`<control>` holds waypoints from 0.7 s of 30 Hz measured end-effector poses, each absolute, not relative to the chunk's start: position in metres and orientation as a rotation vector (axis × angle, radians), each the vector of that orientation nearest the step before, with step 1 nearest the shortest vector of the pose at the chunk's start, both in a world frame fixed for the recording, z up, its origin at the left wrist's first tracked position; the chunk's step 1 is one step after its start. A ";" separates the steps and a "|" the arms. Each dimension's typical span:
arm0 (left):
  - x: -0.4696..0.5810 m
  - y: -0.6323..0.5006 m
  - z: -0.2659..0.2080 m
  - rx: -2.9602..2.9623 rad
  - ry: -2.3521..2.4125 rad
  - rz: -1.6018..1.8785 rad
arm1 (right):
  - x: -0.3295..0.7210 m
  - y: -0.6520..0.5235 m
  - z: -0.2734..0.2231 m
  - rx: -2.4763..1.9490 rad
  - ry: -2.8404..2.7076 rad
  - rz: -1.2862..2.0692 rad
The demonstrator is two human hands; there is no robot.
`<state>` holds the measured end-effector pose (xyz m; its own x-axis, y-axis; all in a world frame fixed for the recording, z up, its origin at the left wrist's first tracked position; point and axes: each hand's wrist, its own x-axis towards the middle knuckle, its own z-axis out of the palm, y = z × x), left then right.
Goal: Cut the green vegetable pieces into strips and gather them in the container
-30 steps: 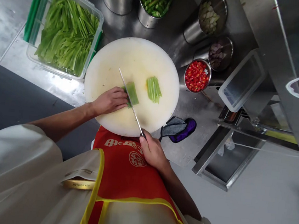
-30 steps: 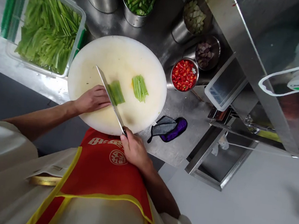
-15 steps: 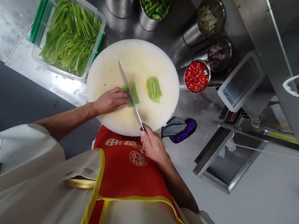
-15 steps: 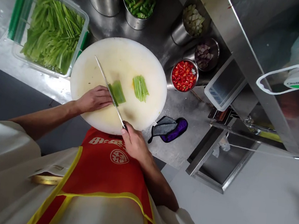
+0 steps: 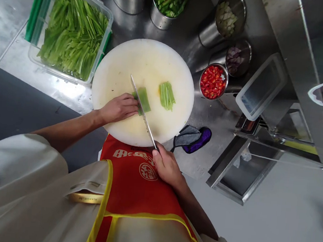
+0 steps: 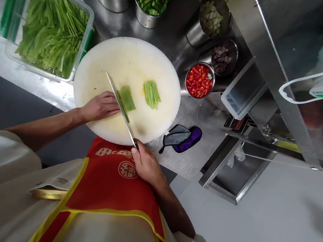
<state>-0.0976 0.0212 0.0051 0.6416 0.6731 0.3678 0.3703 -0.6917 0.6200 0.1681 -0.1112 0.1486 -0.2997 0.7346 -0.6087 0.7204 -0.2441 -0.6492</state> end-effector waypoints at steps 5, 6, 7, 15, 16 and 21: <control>-0.097 0.020 0.007 2.428 0.799 0.890 | 0.154 -0.086 0.118 -1.770 -1.950 1.539; -0.097 0.020 0.008 2.439 0.792 0.913 | 0.152 -0.082 0.114 -1.758 -1.931 1.551; -0.097 0.020 0.008 2.446 0.787 0.929 | 0.150 -0.078 0.111 -1.749 -1.904 1.572; -0.098 0.021 0.009 2.463 0.802 0.896 | 0.159 -0.086 0.137 -1.720 -1.792 1.679; -0.098 0.021 0.009 2.465 0.806 0.888 | 0.159 -0.088 0.140 -1.725 -1.798 1.682; -0.098 0.021 0.009 2.463 0.805 0.879 | 0.156 -0.089 0.142 -1.762 -1.817 1.667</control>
